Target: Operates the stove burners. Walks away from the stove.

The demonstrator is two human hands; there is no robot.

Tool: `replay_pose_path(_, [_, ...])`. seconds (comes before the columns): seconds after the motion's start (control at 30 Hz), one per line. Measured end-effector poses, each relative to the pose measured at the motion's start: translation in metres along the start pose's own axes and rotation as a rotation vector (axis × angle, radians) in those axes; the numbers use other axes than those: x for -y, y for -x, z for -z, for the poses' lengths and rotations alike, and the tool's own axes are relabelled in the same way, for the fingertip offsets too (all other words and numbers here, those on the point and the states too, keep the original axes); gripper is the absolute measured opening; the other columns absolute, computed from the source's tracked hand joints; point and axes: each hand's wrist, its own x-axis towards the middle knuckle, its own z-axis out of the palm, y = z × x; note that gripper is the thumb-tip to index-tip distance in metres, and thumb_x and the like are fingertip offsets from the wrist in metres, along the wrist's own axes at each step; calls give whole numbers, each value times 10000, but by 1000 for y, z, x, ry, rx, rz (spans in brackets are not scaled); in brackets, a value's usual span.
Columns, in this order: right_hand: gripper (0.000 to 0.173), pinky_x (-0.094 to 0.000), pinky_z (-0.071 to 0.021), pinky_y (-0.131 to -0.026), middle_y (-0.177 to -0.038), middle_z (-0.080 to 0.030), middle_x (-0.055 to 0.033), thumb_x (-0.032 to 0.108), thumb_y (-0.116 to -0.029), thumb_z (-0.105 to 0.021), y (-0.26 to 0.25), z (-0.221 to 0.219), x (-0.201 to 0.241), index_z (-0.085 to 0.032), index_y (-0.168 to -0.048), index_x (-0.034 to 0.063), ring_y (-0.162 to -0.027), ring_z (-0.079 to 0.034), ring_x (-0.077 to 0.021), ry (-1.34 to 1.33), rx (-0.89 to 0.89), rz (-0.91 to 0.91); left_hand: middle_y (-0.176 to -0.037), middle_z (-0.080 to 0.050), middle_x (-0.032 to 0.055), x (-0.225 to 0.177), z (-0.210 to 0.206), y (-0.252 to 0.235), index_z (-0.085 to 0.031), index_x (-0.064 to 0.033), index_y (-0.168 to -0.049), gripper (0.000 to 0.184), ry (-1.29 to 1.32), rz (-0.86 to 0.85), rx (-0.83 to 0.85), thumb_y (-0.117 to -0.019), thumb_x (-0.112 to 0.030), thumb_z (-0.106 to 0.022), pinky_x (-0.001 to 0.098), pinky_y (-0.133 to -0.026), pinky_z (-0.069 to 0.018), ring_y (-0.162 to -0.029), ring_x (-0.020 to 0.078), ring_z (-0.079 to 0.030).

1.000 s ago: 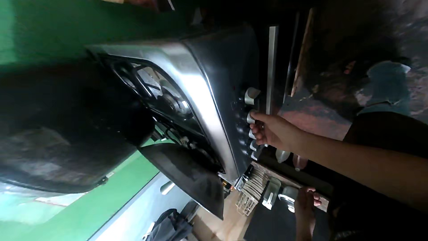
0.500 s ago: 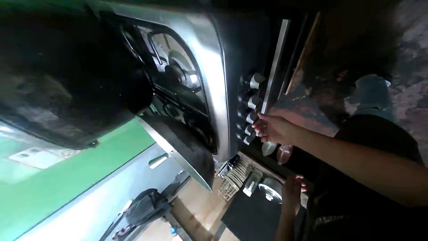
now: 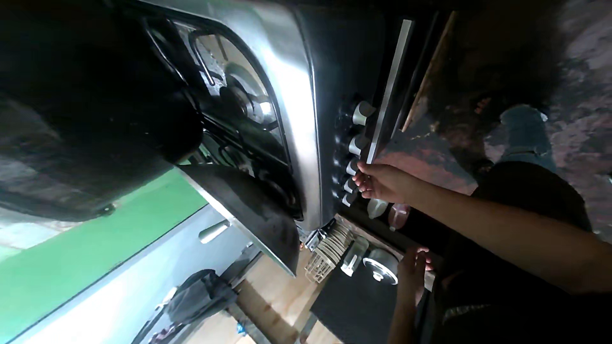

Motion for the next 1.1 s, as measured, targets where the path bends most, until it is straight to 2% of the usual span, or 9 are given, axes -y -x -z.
replay_pose_path(0.17, [296,-195,-514,-615,-802,-569,5,306,-1110,-379,-1,-1,-1,-543,-995,89,-638,-574,-64,12,-16,36,-1064,-688,175,2,4,-10,-593,86,-1285,341,4,2,13,-1083,-124,-416,342,-874,-580,-911,169,-700])
replay_pose_path(0.3, [265,-213,-508,-636,-820,-543,10,292,-1112,-381,-3,-3,-6,-530,-1049,82,-647,-554,-63,134,-50,115,-1039,-692,152,1,7,-15,-592,74,-1289,335,1,6,13,-1084,-129,-423,329,-864,-578,-895,148,-696])
replay_pose_path(0.43, [251,-216,-520,-615,-850,-550,6,298,-1104,-410,-5,1,-16,-526,-1118,76,-638,-558,-54,244,-53,228,-1065,-682,153,11,7,-18,-584,78,-1292,335,3,-6,19,-1084,-125,-418,319,-863,-581,-903,141,-692])
replay_pose_path(0.57, [281,-219,-519,-617,-856,-527,-22,261,-1109,-399,-1,-4,-14,-537,-1134,17,-631,-547,-60,401,-100,291,-1077,-681,176,21,3,-20,-580,87,-1296,331,-5,34,19,-1085,-117,-427,336,-876,-579,-918,164,-696])
replay_pose_path(0.7, [296,-231,-528,-594,-866,-557,-63,242,-1105,-423,-5,1,-16,-548,-1142,-23,-616,-567,-78,552,-122,390,-1080,-686,176,35,3,-21,-580,81,-1304,336,-25,33,32,-1084,-118,-421,343,-882,-577,-923,168,-696])
replay_pose_path(0.8, [294,-244,-521,-580,-853,-550,-74,220,-1100,-439,-7,2,-16,-552,-1189,-37,-608,-560,-92,664,-145,452,-1084,-682,181,42,4,-25,-579,79,-1309,344,-22,28,38,-1087,-127,-416,349,-882,-574,-924,177,-693])
replay_pose_path(0.87, [291,-259,-523,-576,-829,-547,-75,219,-1096,-454,-10,6,-18,-561,-1185,-37,-606,-561,-104,742,-152,514,-1079,-682,169,44,5,-27,-590,71,-1297,338,-24,29,32,-1087,-132,-419,340,-873,-579,-917,166,-695])
replay_pose_path(0.97, [272,-312,-537,-604,-797,-547,-85,227,-1090,-470,-18,13,-19,-574,-1115,-23,-613,-574,-143,891,-167,612,-1075,-685,173,46,6,-30,-585,82,-1293,336,-32,10,24,-1087,-127,-420,335,-876,-580,-920,161,-697])
replay_pose_path(1.1, [272,-384,-540,-689,-895,-600,-139,216,-1070,-511,-20,18,-20,-615,-1099,-33,-740,-612,-212,1074,-211,779,-1086,-680,175,56,6,-34,-580,92,-1291,335,-33,-6,31,-1083,-118,-422,330,-869,-585,-918,157,-698])
